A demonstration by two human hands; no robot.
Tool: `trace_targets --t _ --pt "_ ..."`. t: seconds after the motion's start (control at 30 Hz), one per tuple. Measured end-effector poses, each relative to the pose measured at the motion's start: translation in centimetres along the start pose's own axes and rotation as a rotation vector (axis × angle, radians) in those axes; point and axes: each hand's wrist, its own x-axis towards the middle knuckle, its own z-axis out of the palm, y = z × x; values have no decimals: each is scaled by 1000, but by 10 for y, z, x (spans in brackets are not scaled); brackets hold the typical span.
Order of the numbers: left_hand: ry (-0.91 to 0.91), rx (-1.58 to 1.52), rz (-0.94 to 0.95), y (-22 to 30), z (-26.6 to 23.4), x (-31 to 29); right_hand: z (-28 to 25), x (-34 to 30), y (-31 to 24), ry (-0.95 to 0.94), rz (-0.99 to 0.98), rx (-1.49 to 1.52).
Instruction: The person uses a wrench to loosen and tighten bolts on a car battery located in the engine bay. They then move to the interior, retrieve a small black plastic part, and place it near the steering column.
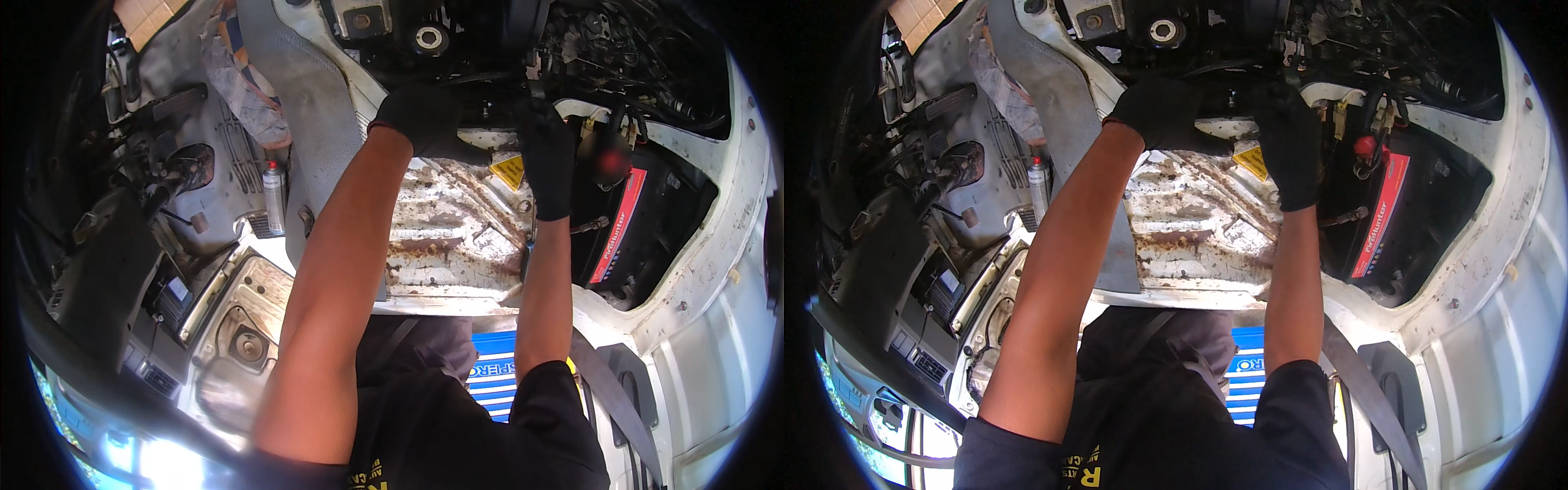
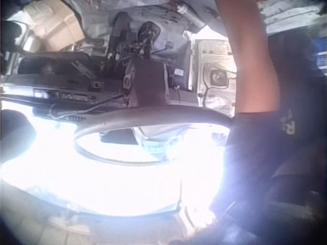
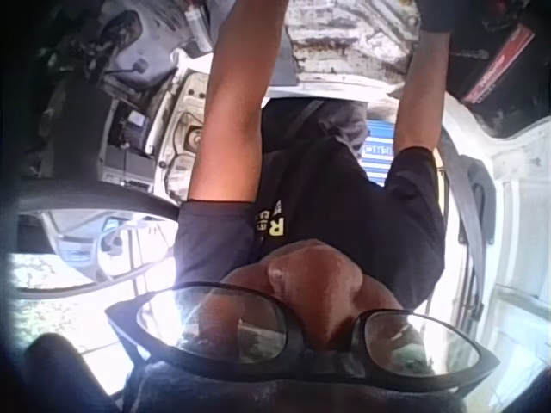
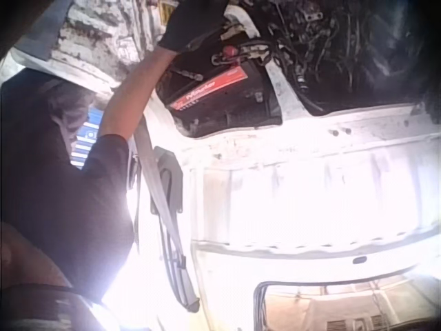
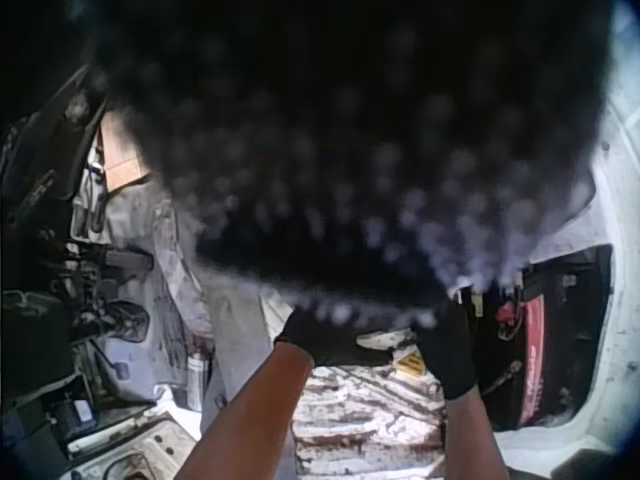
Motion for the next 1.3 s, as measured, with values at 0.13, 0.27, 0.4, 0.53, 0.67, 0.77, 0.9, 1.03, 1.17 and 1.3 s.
trace_targets --t 0.13,0.27,0.4,0.53,0.67,0.77,0.9,1.03,1.17,1.3 --pt "-37 13 -14 -3 2 2 0 -3 -1 15 -89 -114" --pt "-31 29 -12 -4 5 3 -4 -4 -15 3 -110 -312" --pt "-9 13 19 0 -4 3 -1 -5 -3 62 -350 -600" --pt "-79 13 -46 -3 -1 5 16 -13 -32 20 -174 -669" --pt "194 -67 105 -9 13 3 44 -23 -50 195 -247 -686" --pt "108 36 70 -19 18 4 70 -26 -61 155 -134 -700" --pt "55 36 52 -30 34 8 74 -26 -46 166 -264 -674" --pt "70 -52 9 -10 7 2 23 -8 -27 -63 -387 -820" --pt "-7 2 21 -3 -4 4 -55 42 29 -438 -280 -274" --pt "-137 -26 -42 2 -20 3 -56 47 15 -485 -283 -371"
